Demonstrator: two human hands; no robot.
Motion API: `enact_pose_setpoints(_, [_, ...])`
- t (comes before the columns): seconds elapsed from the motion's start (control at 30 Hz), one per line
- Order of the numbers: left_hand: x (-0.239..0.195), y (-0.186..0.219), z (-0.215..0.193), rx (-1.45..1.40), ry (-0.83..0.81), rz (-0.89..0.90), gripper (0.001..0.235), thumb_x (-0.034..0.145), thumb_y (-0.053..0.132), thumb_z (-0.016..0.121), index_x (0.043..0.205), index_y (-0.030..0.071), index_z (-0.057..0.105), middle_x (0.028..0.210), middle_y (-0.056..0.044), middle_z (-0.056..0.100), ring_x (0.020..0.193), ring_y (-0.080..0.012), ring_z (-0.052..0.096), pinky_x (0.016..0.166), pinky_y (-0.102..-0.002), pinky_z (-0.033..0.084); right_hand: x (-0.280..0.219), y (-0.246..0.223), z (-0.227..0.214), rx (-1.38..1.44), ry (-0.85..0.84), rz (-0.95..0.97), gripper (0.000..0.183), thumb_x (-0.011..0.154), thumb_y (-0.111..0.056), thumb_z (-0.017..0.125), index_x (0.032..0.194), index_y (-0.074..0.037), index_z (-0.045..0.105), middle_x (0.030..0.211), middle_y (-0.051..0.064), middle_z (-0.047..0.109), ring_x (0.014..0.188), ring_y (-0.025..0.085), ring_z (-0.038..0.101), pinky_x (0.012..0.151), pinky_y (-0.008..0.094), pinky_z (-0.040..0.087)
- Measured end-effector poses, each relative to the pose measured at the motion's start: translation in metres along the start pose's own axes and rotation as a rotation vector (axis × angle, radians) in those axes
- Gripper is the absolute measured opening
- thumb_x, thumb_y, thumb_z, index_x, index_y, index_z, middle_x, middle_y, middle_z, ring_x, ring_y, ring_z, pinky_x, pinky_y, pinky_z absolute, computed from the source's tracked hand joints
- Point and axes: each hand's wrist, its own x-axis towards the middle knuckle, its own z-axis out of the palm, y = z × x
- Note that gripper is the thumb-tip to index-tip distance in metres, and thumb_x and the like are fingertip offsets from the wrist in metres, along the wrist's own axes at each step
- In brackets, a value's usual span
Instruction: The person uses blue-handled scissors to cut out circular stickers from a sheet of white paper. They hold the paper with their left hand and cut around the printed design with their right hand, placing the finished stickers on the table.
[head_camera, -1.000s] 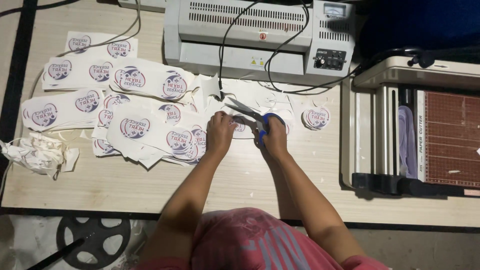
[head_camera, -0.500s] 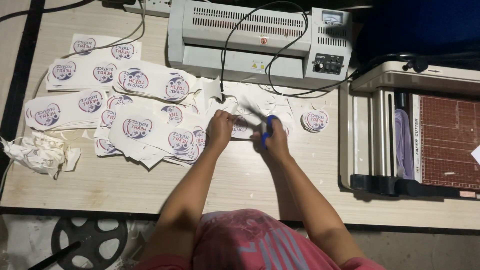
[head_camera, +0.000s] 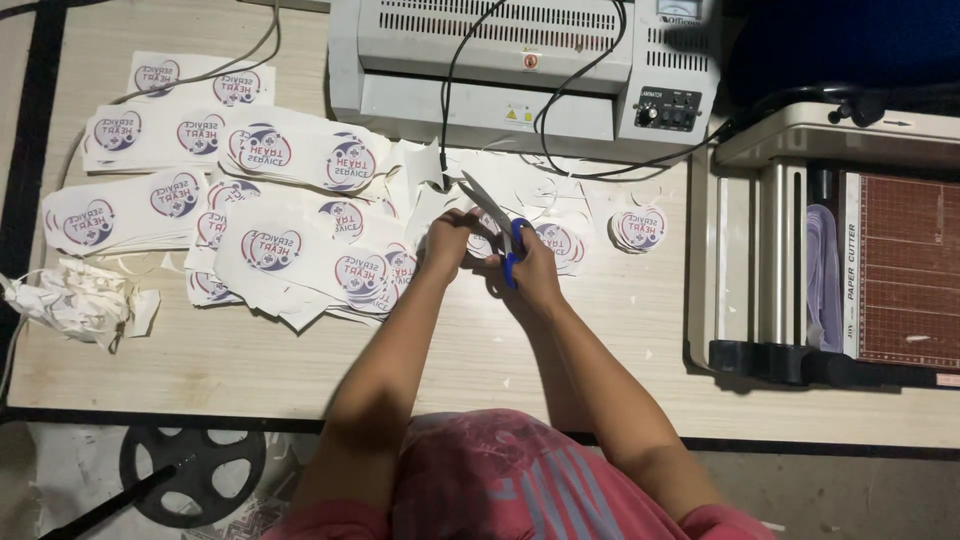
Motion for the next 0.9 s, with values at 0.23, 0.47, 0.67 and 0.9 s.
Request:
enact_pose_setpoints(0.23, [-0.013,0.011,-0.003,0.207,0.074,0.119,0.037,0.094,0.034,0.075,0.086,-0.002,0.072,0.074,-0.019,0.070,0.064,-0.0279,0.063,0.062,-0.038,0.049,0.003,0.005,0.003,-0.041,0.029,0.011,0.045,0.074,-0.026,0.093,0.093,-0.001,0.061,0.076,0.004,0.060,0.069,0.012,0.053,0.061,0.030,0.048])
enact_pose_setpoints(0.47, [-0.014,0.001,-0.006,0.484,0.187,0.692,0.018,0.089,0.010,0.068,0.101,-0.002,0.073,0.089,-0.025,0.071,0.080,-0.0404,0.068,0.072,-0.047,0.054,0.007,0.006,0.007,-0.071,0.045,0.014,0.040,0.079,-0.024,0.091,0.092,-0.001,0.061,0.076,0.007,0.065,0.068,0.013,0.056,0.063,0.031,0.050])
enact_pose_setpoints(0.67, [-0.007,0.000,-0.005,0.485,0.232,0.813,0.016,0.092,0.014,0.068,0.096,-0.001,0.072,0.093,-0.021,0.072,0.084,-0.0424,0.067,0.076,-0.049,0.053,0.011,0.011,0.004,0.079,0.008,0.011,0.027,0.084,-0.016,0.081,0.101,-0.003,0.065,0.086,0.005,0.073,0.077,0.010,0.068,0.069,0.027,0.055])
enact_pose_setpoints(0.9, [-0.009,0.007,-0.008,0.328,0.150,0.722,0.021,0.096,0.020,0.066,0.104,0.002,0.072,0.096,-0.018,0.073,0.085,-0.0369,0.071,0.075,-0.044,0.056,0.016,0.015,0.004,0.087,0.017,-0.053,0.021,0.086,-0.009,0.080,0.101,-0.002,0.068,0.087,0.005,0.073,0.078,0.012,0.068,0.070,0.026,0.054])
